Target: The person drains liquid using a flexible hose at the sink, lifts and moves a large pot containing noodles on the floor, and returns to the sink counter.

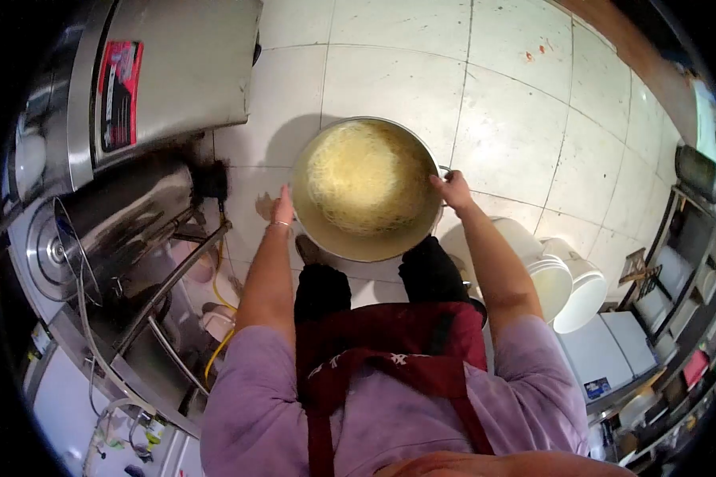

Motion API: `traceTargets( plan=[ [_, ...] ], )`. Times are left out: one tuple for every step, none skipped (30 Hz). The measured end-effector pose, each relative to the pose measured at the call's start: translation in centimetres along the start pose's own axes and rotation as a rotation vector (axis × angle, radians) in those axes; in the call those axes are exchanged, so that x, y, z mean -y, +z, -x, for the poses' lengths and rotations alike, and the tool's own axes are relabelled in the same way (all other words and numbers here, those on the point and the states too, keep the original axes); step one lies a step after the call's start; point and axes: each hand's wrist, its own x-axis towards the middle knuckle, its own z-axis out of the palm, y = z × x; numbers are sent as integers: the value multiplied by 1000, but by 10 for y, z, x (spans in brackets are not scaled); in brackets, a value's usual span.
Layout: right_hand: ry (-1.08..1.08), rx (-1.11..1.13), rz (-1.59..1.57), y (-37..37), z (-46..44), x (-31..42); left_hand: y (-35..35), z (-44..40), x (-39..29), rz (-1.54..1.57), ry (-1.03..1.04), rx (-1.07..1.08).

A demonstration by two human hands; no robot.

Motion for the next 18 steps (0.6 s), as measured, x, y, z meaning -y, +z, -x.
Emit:
traceTargets(
  plan=[
    [5, 20, 3, 24, 0, 14, -19, -13, 18, 57, -21, 43],
    [6, 44, 6, 45, -3, 26, -34, -18, 29, 74, -30, 40],
    [-4, 52, 24, 67, -7, 35, -52, -20, 33, 74, 9, -11],
    [-27, 51, 3, 88, -8, 43, -71, -21, 37, 69, 46, -63],
    [-47, 49, -21, 107, -9, 50, -90, -23, 33, 6, -147, -62],
    [-53, 53, -9, 125, -8, 58, -106, -25, 36, 19, -153, -63],
    [-31, 71, -22, 142, -8, 67, -122, -28, 39, 10, -145, -62],
    [-7, 86, -35, 157, -8, 73, -133, -35, 46, 1, -136, -58],
    [16, 134, -20, 168, -9, 78, -142, -55, 60, -2, -103, -93],
    [21, 136, -8, 180, -7, 80, -148, -72, 78, 5, -112, -87],
    [41, 151, -50, 191, -4, 85, -160, -61, 65, 9, -159, -81],
    [63, 167, -92, 201, -1, 87, -167, -57, 63, 13, -206, -75],
    [61, 162, -108, 207, 3, 88, -169, -78, 80, 13, -201, -123],
    [60, 164, -95, 213, 5, 89, -170, -84, 87, 24, -208, -120],
    [64, 150, -94, 218, 8, 90, -173, -89, 93, 39, -188, -115],
    [67, 135, -93, 220, 12, 91, -175, -93, 98, 55, -168, -111],
    [82, 127, -92, 218, 18, 100, -180, -90, 95, 66, -170, -111],
    [14, 109, 40, 217, 21, 107, -186, -82, 88, 30, -139, -37]
  ],
)
